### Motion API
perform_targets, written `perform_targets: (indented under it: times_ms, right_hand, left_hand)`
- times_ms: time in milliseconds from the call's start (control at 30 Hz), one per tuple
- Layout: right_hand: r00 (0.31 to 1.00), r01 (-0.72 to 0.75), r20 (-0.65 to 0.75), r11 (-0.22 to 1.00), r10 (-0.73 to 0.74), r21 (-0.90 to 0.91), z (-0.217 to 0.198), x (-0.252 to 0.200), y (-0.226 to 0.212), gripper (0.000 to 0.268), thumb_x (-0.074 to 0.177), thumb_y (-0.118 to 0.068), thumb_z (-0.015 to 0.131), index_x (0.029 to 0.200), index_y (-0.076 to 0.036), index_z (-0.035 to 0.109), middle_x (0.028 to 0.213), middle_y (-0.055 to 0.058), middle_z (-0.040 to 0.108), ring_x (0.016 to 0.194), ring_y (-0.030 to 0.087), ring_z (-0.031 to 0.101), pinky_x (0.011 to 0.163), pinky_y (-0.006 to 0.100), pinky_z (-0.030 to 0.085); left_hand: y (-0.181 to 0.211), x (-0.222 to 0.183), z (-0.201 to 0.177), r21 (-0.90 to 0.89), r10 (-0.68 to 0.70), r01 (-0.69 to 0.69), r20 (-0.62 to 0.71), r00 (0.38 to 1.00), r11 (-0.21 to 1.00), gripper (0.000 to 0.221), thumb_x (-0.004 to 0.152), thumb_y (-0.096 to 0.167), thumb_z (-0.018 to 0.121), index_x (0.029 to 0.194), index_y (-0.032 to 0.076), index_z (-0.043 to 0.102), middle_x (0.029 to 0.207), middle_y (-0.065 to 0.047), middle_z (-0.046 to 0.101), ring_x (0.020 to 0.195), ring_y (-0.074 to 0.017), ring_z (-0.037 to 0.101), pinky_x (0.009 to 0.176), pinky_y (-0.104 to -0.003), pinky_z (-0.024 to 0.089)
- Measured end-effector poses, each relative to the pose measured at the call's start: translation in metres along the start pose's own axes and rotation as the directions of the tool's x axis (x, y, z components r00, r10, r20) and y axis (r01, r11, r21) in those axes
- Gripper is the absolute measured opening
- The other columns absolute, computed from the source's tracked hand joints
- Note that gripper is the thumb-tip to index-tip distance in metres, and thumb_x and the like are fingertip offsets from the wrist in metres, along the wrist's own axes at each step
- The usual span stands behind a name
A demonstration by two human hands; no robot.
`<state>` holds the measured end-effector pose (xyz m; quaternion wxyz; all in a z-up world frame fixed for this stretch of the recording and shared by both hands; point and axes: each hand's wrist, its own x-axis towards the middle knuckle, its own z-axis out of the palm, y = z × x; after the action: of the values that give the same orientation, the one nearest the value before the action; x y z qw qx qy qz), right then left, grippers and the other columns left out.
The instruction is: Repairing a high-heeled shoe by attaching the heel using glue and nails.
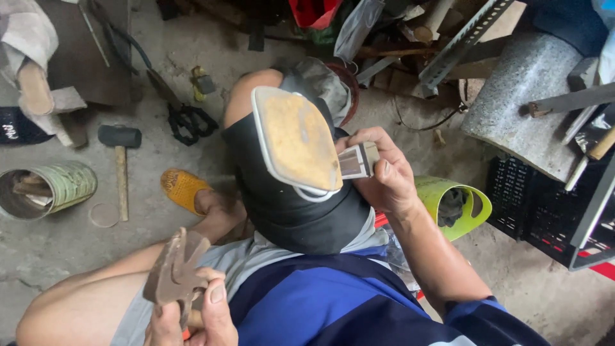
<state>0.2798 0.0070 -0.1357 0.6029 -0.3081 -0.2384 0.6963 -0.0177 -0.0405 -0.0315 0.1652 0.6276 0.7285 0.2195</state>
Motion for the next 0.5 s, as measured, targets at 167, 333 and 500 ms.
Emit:
perform_targets:
  times_ms: [167, 333, 500]
  right_hand:
    - [0.999, -0.009, -0.044, 0.998, 0.012, 0.068, -0.003, 0.001, 0.005, 0.048, 0.102, -0.038, 0.077, 0.131, -0.005, 0.056, 0.126, 0.020, 0.066, 0.104, 0.024, 0.067, 0.091, 0.036, 0.054]
    - [0.995, 0.006, -0.097, 0.985, 0.011, 0.172, 0.001, 0.005, 0.007, 0.050, 0.101, -0.035, 0.078, 0.130, 0.000, 0.057, 0.125, 0.021, 0.067, 0.108, 0.028, 0.068, 0.098, 0.039, 0.053]
    - [0.975, 0.007, -0.219, 0.984, 0.033, 0.179, 0.025, 0.006, 0.000, 0.064, 0.100, -0.052, 0.068, 0.130, 0.003, 0.058, 0.122, 0.021, 0.070, 0.112, 0.033, 0.070, 0.100, 0.046, 0.055]
  left_hand:
    - [-0.011, -0.002, 0.013, -0.179, 0.008, -0.012, -0.024, 1.000, 0.984, 0.034, 0.098, 0.016, 0.063, 0.086, -0.009, 0.042, 0.060, -0.013, 0.054, 0.036, -0.0097, 0.040, 0.044, -0.024, 0.035]
    - [0.020, 0.038, 0.003, -0.388, -0.129, 0.182, 0.159, 0.979, 0.904, 0.070, 0.097, 0.019, 0.052, 0.151, -0.022, 0.036, 0.068, -0.019, 0.058, 0.049, -0.0102, 0.051, 0.049, -0.018, 0.039]
    - [0.020, 0.018, 0.008, -0.522, -0.186, 0.226, 0.127, 0.974, 0.823, 0.030, 0.097, 0.007, 0.059, 0.117, -0.014, 0.052, 0.065, -0.016, 0.061, 0.048, -0.0160, 0.059, 0.055, -0.025, 0.053]
